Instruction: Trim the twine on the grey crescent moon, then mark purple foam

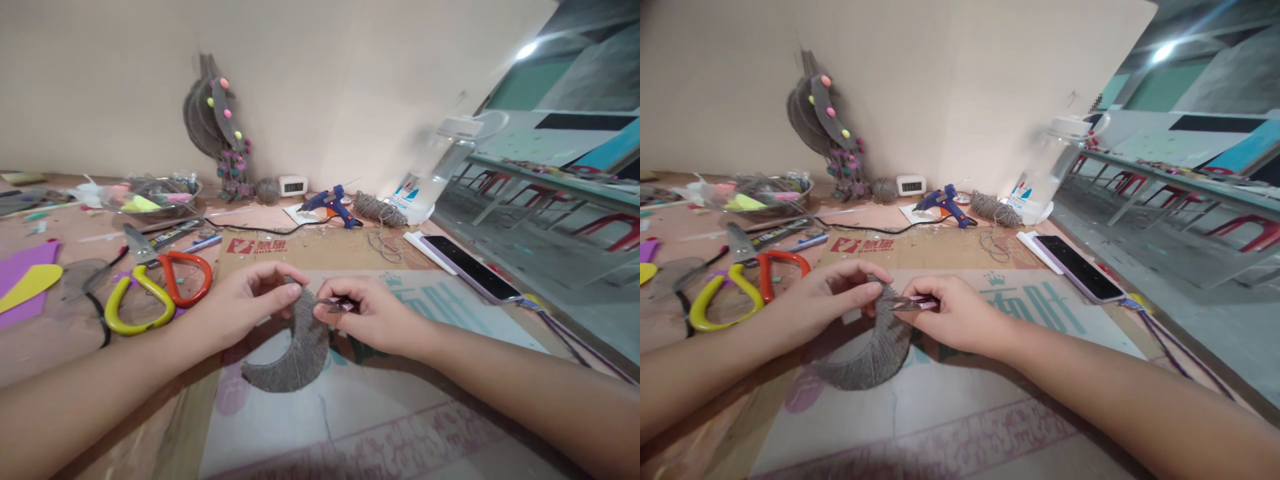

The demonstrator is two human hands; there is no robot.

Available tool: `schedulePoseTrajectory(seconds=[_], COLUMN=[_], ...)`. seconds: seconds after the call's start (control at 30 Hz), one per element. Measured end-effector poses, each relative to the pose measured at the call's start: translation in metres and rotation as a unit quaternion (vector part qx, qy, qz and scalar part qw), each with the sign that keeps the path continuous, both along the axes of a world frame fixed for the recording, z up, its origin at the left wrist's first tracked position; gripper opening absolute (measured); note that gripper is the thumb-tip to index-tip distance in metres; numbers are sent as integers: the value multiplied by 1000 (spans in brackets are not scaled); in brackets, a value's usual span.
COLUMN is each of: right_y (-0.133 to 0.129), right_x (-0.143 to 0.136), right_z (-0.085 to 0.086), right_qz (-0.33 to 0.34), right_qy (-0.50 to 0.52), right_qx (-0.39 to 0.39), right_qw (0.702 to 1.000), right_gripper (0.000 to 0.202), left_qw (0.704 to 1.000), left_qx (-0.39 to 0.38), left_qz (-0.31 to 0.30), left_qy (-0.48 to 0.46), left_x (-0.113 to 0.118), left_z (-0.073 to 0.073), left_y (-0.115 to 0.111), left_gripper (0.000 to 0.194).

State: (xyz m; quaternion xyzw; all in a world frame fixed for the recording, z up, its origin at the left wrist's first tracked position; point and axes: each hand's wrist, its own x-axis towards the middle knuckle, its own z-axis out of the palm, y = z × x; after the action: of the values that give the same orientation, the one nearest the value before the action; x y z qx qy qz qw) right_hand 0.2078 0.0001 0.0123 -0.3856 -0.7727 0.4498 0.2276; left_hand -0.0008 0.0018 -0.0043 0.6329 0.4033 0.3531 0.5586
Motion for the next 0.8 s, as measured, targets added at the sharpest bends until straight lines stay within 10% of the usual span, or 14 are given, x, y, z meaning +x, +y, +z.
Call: schedulePoseTrajectory(seconds=[0.47, 0.8], right_y=[-1, -2], right_x=[1, 2], right_z=[1, 0], right_qz=[6, -19], right_qy=[5, 28], right_qx=[20, 20], right_qw=[1000, 999], right_gripper=[17, 21], left_qw=[992, 999], left_qx=[-112, -18], left_qz=[-31, -22], left_qy=[-53, 42], left_x=[1, 2], left_z=[-1, 5], left_y=[-2, -1], left_gripper=[25, 22])
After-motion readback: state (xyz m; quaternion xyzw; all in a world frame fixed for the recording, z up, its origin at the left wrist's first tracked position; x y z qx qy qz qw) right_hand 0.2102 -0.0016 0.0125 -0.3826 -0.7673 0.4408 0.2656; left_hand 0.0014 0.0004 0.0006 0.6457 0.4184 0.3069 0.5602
